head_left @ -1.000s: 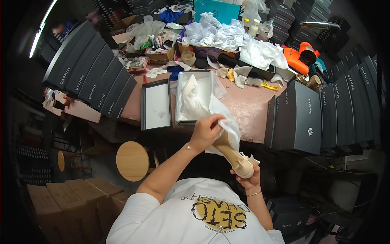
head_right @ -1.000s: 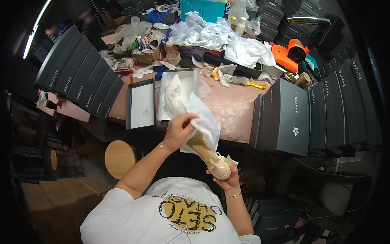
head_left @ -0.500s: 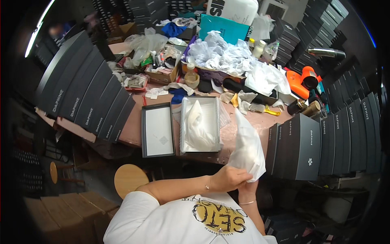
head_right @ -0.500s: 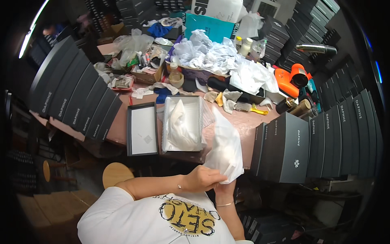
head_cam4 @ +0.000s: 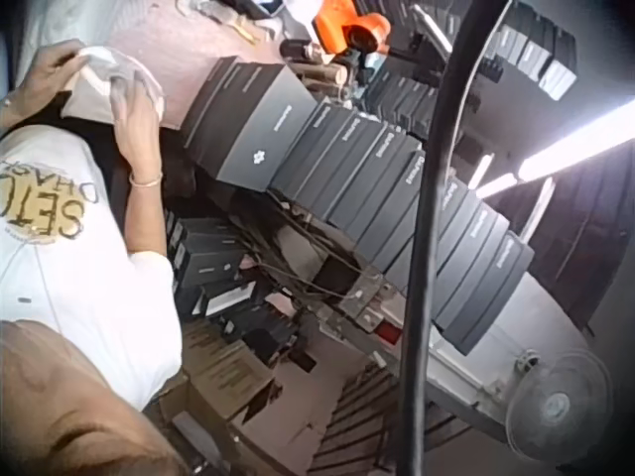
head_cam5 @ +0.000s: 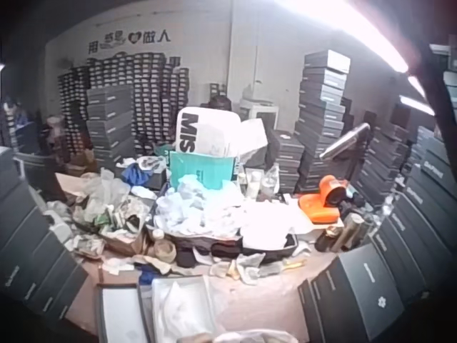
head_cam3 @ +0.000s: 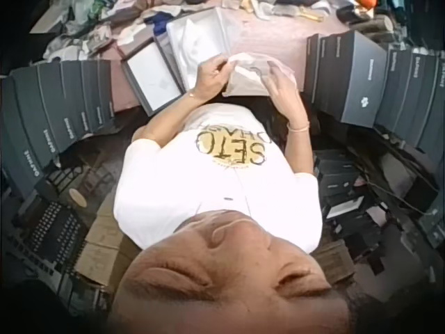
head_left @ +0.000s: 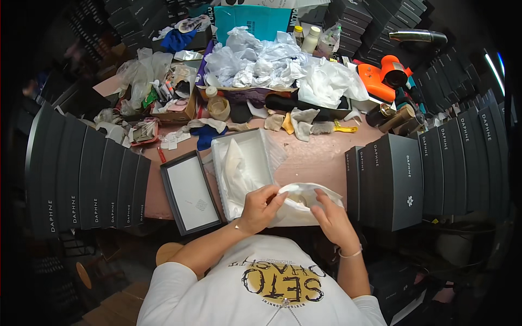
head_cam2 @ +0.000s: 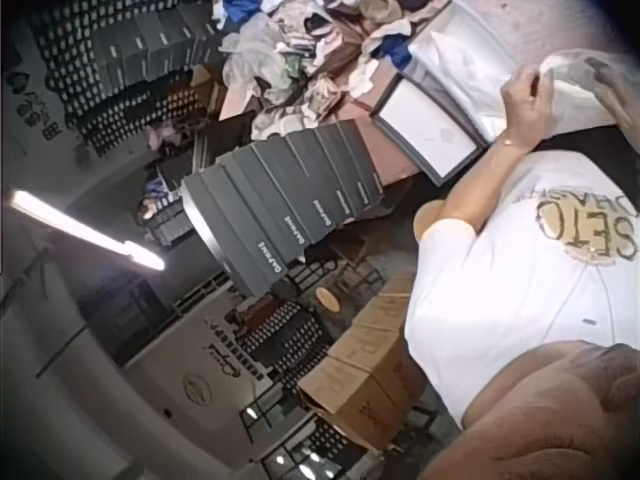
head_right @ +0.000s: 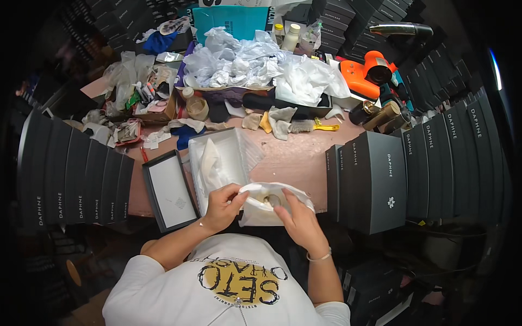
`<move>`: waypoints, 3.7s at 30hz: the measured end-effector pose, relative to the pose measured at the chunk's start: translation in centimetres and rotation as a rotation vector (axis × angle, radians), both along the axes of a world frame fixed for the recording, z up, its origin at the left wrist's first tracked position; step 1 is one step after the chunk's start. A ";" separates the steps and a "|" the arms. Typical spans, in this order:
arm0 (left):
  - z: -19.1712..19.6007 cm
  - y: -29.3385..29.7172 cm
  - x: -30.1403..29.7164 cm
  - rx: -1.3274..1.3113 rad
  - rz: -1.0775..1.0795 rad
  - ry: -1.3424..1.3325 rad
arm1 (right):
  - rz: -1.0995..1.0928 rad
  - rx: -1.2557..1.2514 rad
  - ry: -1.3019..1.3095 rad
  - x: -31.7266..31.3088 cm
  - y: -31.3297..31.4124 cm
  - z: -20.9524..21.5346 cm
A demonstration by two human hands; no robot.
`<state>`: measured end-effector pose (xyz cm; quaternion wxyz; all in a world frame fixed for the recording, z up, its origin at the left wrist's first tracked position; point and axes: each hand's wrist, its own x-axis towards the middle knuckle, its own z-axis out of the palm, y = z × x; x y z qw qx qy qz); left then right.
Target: Packing high-heeled shoes into boxes with protective tissue paper.
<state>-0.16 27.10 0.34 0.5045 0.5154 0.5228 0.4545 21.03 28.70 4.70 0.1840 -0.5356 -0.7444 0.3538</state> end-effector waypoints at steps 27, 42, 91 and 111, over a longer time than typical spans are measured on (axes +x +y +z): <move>-15.2 -13.6 -7.6 -0.993 0.758 -0.292 | -0.207 0.429 0.021 1.2 11.7 -4.6; -13.2 -9.5 -8.3 -0.112 1.197 -0.183 | 0.276 -0.181 0.009 -14.6 7.4 -22.9; -5.2 0.5 -7.9 -0.621 -0.150 -0.680 | 0.167 -0.547 0.381 6.0 2.2 -2.9; -21.5 5.3 -3.5 -0.349 0.326 0.146 | -0.249 -0.361 0.145 -6.3 13.5 -21.5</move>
